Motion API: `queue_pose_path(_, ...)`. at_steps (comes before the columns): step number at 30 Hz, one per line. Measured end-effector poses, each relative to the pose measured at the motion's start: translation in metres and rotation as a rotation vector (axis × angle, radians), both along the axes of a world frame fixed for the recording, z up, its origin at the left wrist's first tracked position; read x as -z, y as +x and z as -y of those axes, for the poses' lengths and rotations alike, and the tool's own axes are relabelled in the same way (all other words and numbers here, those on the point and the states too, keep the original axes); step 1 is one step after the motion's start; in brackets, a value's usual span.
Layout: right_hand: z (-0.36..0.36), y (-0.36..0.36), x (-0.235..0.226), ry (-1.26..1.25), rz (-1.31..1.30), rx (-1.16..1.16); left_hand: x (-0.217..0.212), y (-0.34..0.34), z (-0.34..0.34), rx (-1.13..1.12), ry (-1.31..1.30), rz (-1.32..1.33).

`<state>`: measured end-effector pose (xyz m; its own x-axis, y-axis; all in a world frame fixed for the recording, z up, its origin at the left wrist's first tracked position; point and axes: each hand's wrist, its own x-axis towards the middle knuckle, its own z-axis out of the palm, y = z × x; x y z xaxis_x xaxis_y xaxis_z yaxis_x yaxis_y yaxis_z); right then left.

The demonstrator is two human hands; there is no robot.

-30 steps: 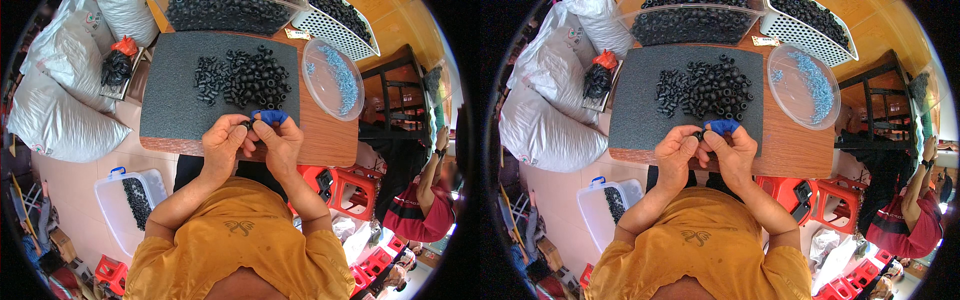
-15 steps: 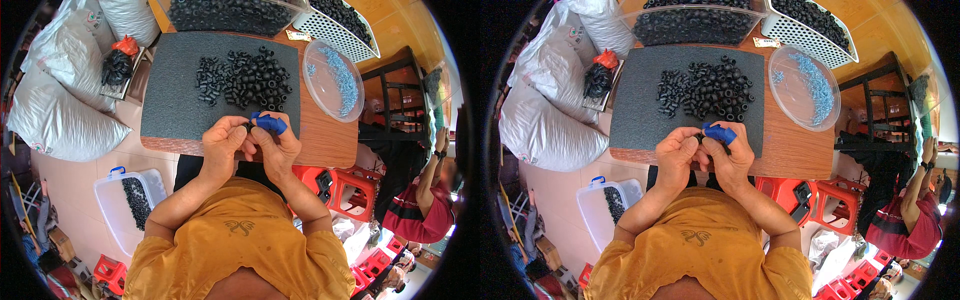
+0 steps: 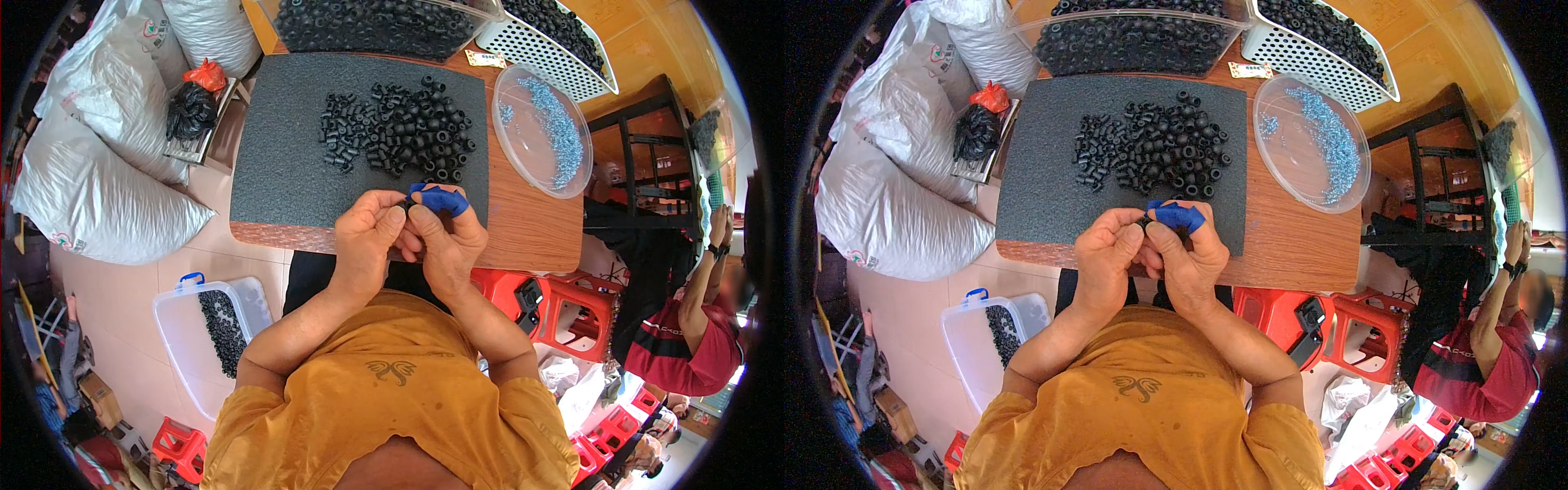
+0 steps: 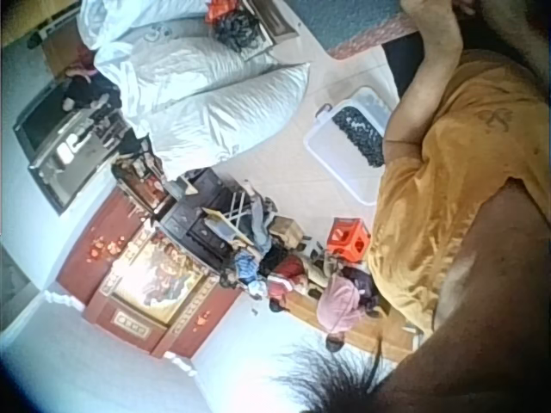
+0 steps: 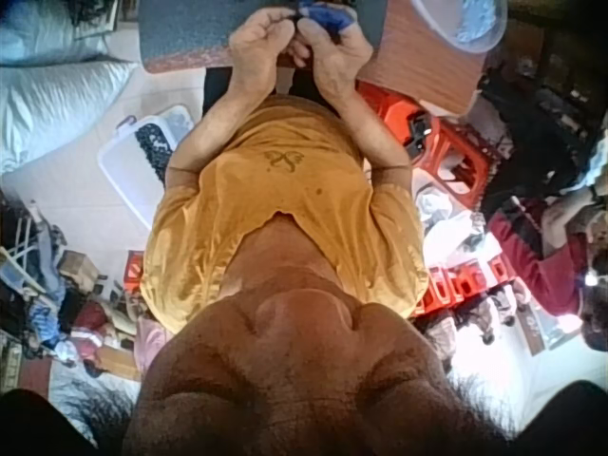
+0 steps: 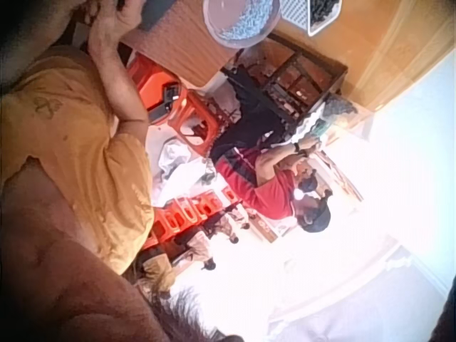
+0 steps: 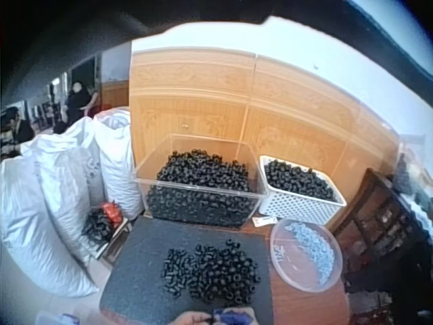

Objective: The person assembles small black rubber components by hand, inserting blue plastic inserts into them.

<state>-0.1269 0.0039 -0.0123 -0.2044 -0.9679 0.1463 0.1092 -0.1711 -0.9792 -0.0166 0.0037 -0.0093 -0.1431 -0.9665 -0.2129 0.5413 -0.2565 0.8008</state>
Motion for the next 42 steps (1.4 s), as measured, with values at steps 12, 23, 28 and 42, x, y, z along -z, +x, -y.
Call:
queue_pose_path(12,0.002,-0.009,0.002,-0.120,-0.235,-0.014,0.001,0.003,0.001,0.042,0.075,-0.120)
queue_pose_path(23,-0.003,-0.006,0.001,-0.111,-0.202,0.000,0.000,0.004,0.006,0.061,0.052,-0.111)
queue_pose_path(28,0.001,-0.014,-0.006,-0.236,-0.464,-0.059,-0.003,0.005,0.008,0.014,0.061,-0.079)
queue_pose_path(42,0.025,-0.015,-0.012,-0.683,-1.045,-0.074,-0.011,0.003,0.011,-0.014,0.051,-0.051)
